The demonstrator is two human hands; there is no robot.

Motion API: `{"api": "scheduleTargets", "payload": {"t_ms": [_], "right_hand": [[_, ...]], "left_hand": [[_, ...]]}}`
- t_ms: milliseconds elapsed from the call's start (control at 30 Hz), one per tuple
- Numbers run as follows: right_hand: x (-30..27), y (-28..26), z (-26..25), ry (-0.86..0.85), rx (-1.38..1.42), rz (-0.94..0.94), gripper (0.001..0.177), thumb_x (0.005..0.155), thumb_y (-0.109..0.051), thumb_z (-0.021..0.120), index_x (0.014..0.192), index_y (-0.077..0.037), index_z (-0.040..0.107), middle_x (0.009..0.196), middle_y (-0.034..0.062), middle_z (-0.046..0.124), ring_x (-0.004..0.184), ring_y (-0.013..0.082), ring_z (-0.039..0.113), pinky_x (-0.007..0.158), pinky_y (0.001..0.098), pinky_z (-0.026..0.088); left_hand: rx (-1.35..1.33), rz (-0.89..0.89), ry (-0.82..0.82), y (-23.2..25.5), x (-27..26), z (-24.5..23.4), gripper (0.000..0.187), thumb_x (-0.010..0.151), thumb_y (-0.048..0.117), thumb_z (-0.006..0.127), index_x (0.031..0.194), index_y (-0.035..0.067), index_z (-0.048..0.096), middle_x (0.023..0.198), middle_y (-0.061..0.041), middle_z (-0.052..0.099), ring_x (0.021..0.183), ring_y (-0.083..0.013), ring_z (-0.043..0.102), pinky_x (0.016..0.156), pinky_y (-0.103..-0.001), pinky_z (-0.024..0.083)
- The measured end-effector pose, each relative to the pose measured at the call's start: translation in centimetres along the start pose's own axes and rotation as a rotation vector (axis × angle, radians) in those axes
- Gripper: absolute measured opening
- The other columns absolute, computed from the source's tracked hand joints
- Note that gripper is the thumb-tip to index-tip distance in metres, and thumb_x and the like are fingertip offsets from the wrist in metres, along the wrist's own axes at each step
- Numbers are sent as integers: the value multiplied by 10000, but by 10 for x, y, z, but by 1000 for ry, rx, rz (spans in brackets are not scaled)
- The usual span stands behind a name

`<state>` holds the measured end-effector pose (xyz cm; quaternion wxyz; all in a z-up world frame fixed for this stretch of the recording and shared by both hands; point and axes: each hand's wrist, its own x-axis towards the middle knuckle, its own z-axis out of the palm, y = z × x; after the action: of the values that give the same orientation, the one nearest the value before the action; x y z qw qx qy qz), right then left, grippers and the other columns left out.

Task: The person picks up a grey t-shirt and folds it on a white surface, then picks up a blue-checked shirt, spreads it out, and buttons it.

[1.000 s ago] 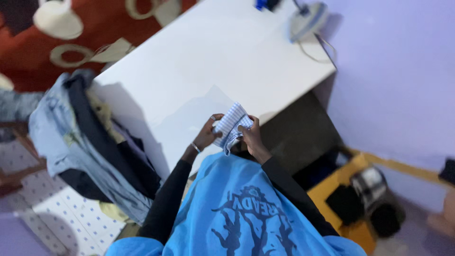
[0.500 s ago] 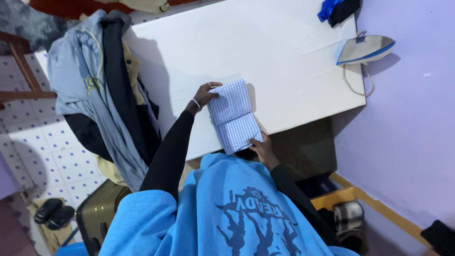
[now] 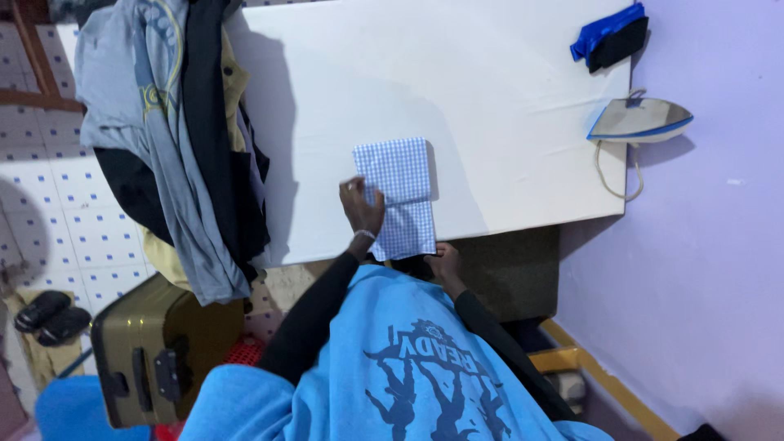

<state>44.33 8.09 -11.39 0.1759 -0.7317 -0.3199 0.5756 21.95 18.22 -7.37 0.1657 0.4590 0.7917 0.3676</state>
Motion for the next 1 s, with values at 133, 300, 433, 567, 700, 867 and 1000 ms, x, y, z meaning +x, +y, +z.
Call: {"api": "scheduleTargets", "payload": {"t_ms": [133,300,433,567,700,867,1000], "right_hand": [[-8,-5,-16,361,-453,-366,376,696,-53,829,1023,4,653,956,187,687,854,276,665,723,387,541],[7,-31,-20,-178,-256,-549,295,824,-86,700,1115,-65,656,984,107,704,853,218,715,775,361,595],[26,-41,-8,-386,-476,-825,345,801,-55,740,1125,-51,623,1004,130,615,893,275,651,802,400,557],[44,-34,2,-386,-548,-849,336,759,-38,731,1070,-50,605,1006,156,562,881,288,639,778,418,544],[56,-27,10,-339,-646,-819,360,713,-94,778,1029,-81,606,967,150,569,873,319,614,759,450,527],[59,-21,6,-333,-698,-998,427,697,-151,781,1050,-74,555,957,164,561,934,388,561,774,503,501],[58,-24,7,-360,-656,-1060,410,739,-190,766,1029,-78,499,950,149,559,961,392,536,813,529,474]], "left_hand": [[-265,-573,-108,-41,-48,25,298,891,229,722,1058,17,596,925,-134,665,860,-251,653,814,-378,556],[-1049,-1063,-299,-68,-57,35,231,948,253,714,991,37,645,871,-66,693,781,-180,671,723,-347,561],[-1280,-1131,-232,-62,-33,52,294,957,268,794,981,39,612,795,-76,592,655,-190,574,644,-376,576],[-1194,-1218,-126,-39,-18,59,320,863,251,814,1008,38,625,851,-97,646,705,-223,639,625,-378,567],[-1248,-1156,-66,-6,-1,52,299,822,193,775,1032,44,623,891,-110,657,730,-247,675,597,-379,594],[-1409,-1013,-106,12,41,47,376,859,234,748,1090,-23,599,908,-144,643,766,-269,696,638,-395,646],[-1352,-937,-114,21,94,46,451,858,234,746,1140,-78,587,984,-205,679,806,-299,732,681,-418,681]]}}
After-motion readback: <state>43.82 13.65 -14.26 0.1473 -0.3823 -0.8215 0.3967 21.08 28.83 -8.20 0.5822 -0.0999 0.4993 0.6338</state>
